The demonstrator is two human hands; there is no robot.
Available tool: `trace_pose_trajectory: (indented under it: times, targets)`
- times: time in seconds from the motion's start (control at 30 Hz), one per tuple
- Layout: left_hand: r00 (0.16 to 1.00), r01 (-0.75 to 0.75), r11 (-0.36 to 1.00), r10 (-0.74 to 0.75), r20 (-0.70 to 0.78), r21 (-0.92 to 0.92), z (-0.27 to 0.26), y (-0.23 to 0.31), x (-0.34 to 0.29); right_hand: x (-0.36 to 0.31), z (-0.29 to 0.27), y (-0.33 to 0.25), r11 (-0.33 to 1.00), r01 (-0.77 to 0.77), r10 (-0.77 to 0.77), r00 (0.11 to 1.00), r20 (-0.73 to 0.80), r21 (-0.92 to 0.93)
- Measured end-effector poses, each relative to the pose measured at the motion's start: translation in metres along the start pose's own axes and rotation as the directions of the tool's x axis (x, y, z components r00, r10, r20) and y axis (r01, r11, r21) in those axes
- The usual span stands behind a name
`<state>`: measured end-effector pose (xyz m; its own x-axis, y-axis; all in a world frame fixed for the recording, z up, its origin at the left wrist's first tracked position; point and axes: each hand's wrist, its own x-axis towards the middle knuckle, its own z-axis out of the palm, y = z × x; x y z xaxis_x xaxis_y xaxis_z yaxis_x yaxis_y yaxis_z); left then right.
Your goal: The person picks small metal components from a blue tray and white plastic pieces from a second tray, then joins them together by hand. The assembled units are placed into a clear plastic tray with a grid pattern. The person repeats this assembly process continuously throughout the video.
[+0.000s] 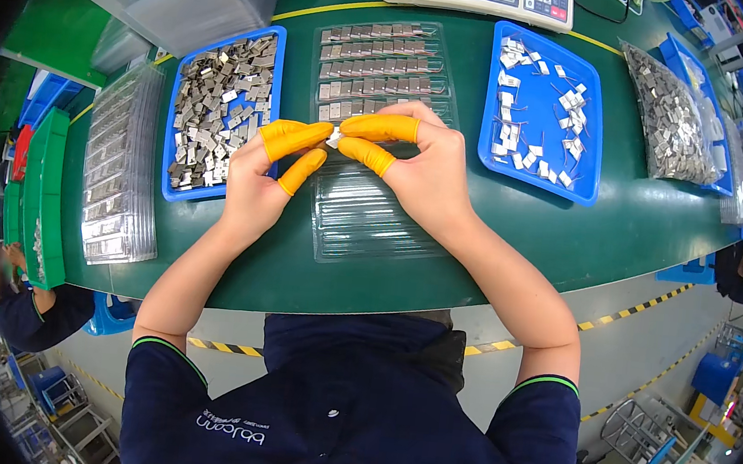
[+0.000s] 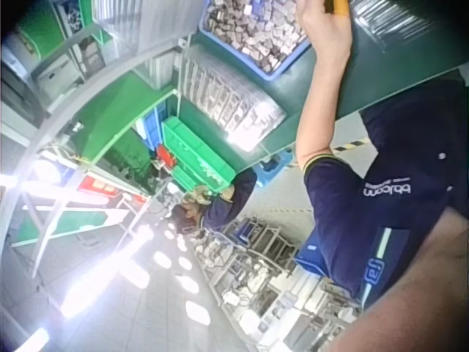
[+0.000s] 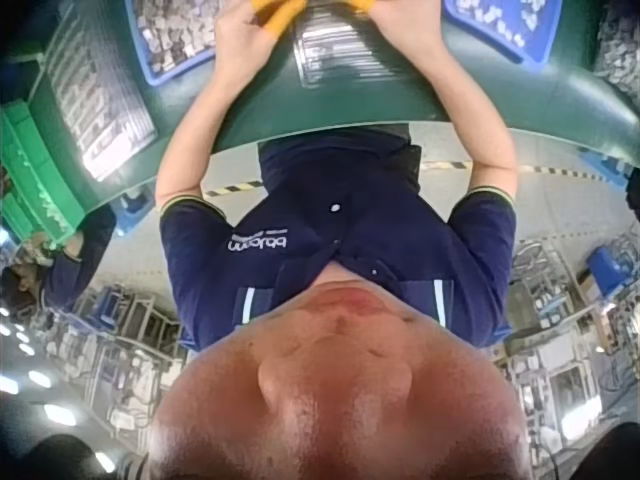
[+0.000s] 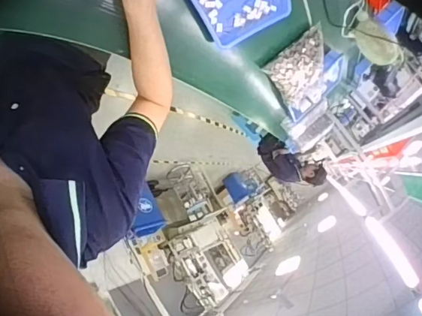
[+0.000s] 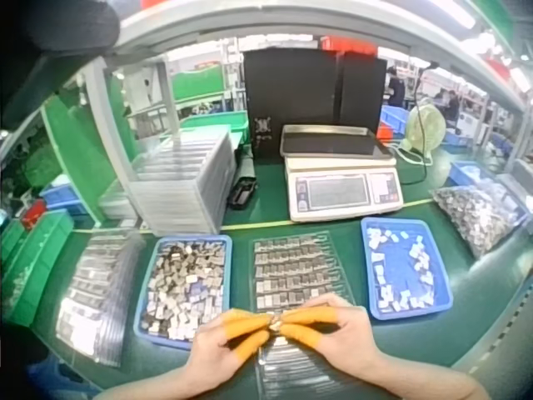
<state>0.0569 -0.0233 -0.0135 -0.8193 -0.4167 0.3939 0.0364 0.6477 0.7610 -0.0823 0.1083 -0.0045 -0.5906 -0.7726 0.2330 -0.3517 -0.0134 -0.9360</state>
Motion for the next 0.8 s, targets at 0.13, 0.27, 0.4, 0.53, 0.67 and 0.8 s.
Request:
trace_pose_trajectory:
  times: [0.13, 0.27, 0.4, 0.53, 0.67, 0.8]
  targets:
    - [0.997, 0.071, 0.996, -0.069, 0.032, -0.062, 0.0, -0.002, -0.002, 0.0, -0.002, -0.001, 0.999, -0.035, 0.035, 0.999, 0.004, 0.037]
    - [0.997, 0.079, 0.993, -0.079, 0.006, -0.09, 0.002, -0.004, -0.001, 0.001, -0.002, 0.002, 1.0, 0.002, -0.002, 1.0, 0.015, -0.001]
    - [0.997, 0.07, 0.994, -0.069, 0.016, -0.089, 0.0, -0.002, 0.0, -0.001, 0.002, 0.006, 1.0, 0.0, 0.0, 1.0, 0.019, -0.011]
    - [0.994, 0.112, 0.974, -0.113, 0.009, -0.199, -0.001, -0.006, 0.0, -0.001, 0.002, 0.001, 0.998, -0.047, 0.046, 0.999, 0.021, 0.051]
    - [0.96, 0.277, 0.814, -0.253, 0.117, -0.51, -0.008, -0.002, 0.0, 0.002, -0.007, 0.006, 0.997, 0.064, -0.072, 0.982, 0.173, 0.054]
    - [0.945, 0.324, 0.75, -0.23, 0.231, -0.576, -0.013, -0.001, 0.0, 0.002, -0.008, -0.001, 0.968, -0.132, 0.065, 0.954, 0.293, 0.215]
